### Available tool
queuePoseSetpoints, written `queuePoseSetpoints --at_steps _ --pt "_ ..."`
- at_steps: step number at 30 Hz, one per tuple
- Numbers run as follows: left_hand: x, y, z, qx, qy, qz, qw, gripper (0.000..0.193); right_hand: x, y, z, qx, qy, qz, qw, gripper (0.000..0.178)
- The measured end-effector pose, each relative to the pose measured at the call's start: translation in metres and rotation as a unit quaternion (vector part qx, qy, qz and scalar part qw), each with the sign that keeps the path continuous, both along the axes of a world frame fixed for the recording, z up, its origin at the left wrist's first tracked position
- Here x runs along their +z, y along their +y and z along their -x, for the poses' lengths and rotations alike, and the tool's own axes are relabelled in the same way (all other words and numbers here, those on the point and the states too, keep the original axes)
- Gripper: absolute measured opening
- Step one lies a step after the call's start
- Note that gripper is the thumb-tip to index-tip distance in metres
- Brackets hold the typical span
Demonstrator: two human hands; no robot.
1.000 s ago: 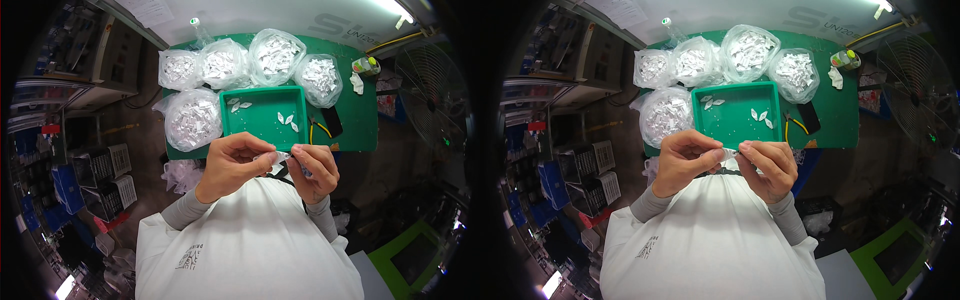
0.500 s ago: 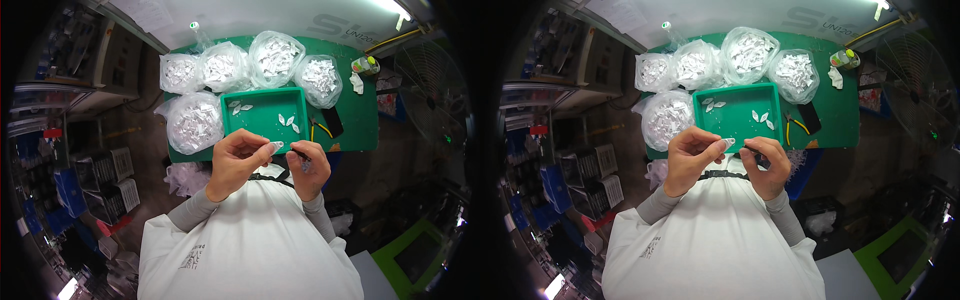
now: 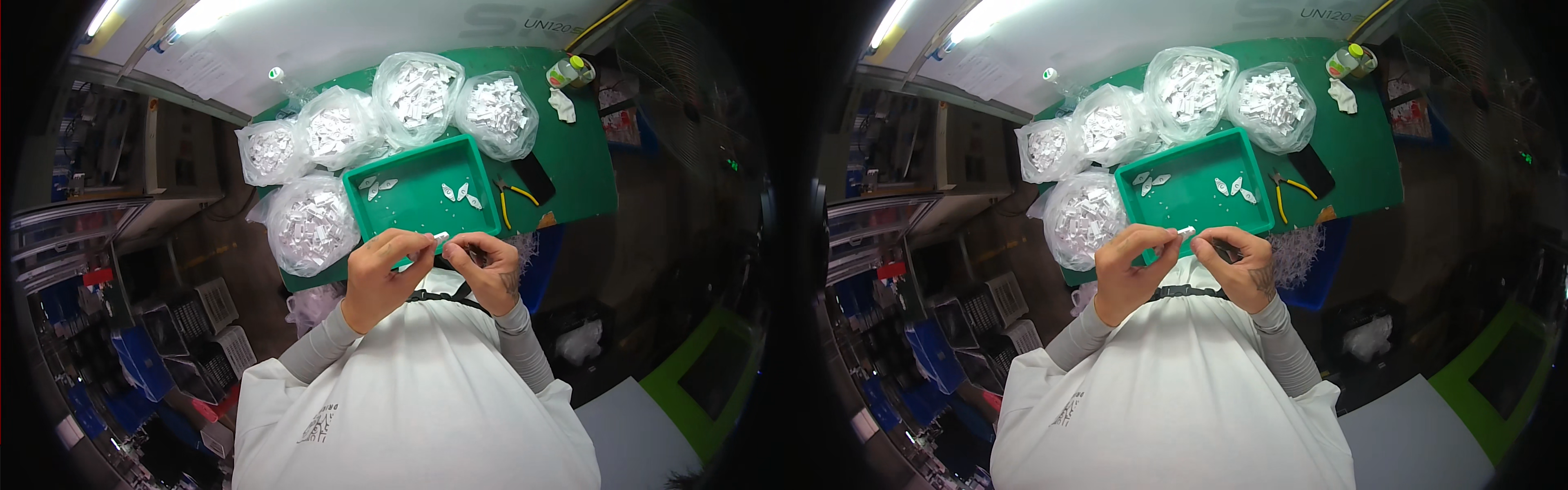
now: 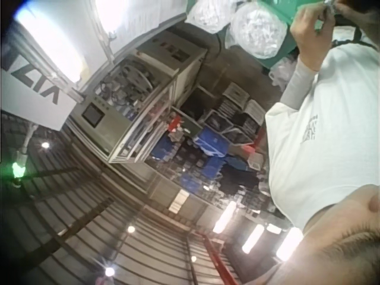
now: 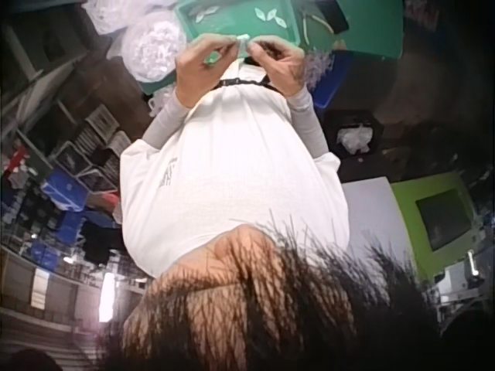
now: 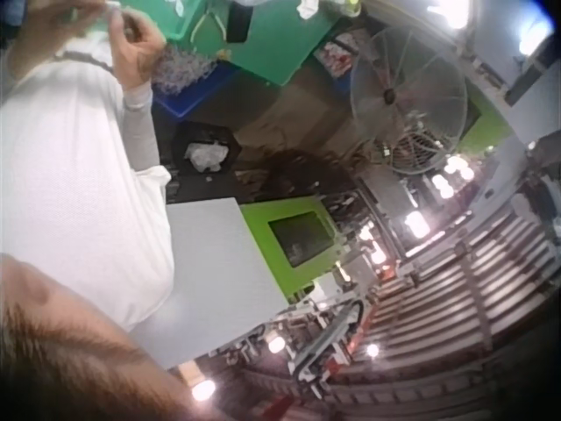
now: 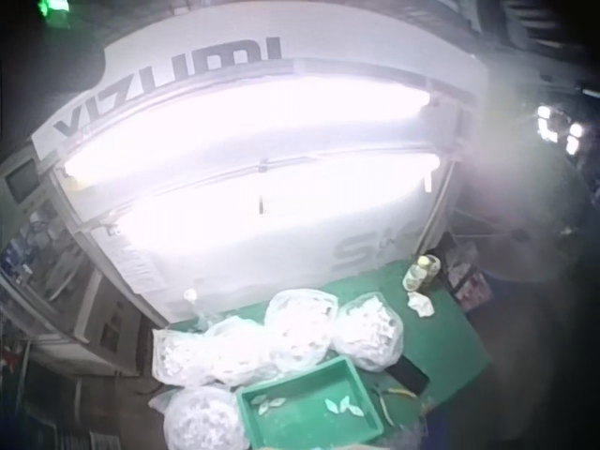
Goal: The person assembles small white plastic lighting components by hand at a factory workstation.
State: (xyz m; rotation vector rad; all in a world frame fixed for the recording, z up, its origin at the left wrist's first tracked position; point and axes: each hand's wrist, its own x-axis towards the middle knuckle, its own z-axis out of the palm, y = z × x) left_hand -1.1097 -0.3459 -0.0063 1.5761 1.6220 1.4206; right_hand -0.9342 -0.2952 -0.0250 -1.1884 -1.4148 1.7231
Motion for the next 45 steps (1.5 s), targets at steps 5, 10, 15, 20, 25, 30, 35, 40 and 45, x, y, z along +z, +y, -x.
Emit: queuePoseSetpoints --at_steps 5,10,15,20,25,30,35,40,45 --pt "-0.026 0.027 0.044 0.105 -0.035 0.112 0.987 0.013 -0.017 0.000 -0.010 0.021 -0.051 0.027 0.998 0.018" --pt "-0.093 0.089 0.149 0.234 -0.157 0.088 0.955 0.025 -0.034 -0.004 -0.019 0.073 -0.114 0.066 0.989 0.021" --pt "-0.173 0.088 0.160 0.162 0.312 0.071 0.933 0.036 -0.030 0.002 -0.019 0.090 -0.177 0.060 0.978 0.023" --pt "-0.213 0.051 0.081 -0.054 0.300 0.201 0.931 0.029 -0.028 -0.002 -0.020 0.050 -0.188 0.087 0.977 0.026" --pt "-0.260 0.054 0.075 -0.010 0.324 0.371 0.870 0.032 -0.025 -0.009 -0.026 -0.009 -0.185 0.070 0.980 0.035" --pt "-0.257 0.045 0.062 0.003 0.360 0.231 0.904 0.032 -0.032 -0.016 -0.031 -0.020 -0.191 0.045 0.980 0.039" --pt "-0.276 0.043 0.058 0.015 0.315 0.370 0.874 0.036 -0.034 -0.014 -0.025 -0.004 -0.153 0.057 0.987 0.040" --pt "-0.205 0.047 0.027 -0.035 0.019 0.332 0.942 0.035 -0.038 -0.006 -0.025 0.002 -0.132 0.056 0.990 0.037" --pt "-0.064 0.031 0.014 -0.071 -0.248 0.260 0.931 0.025 -0.023 0.000 -0.016 -0.020 -0.119 -0.029 0.992 0.030"
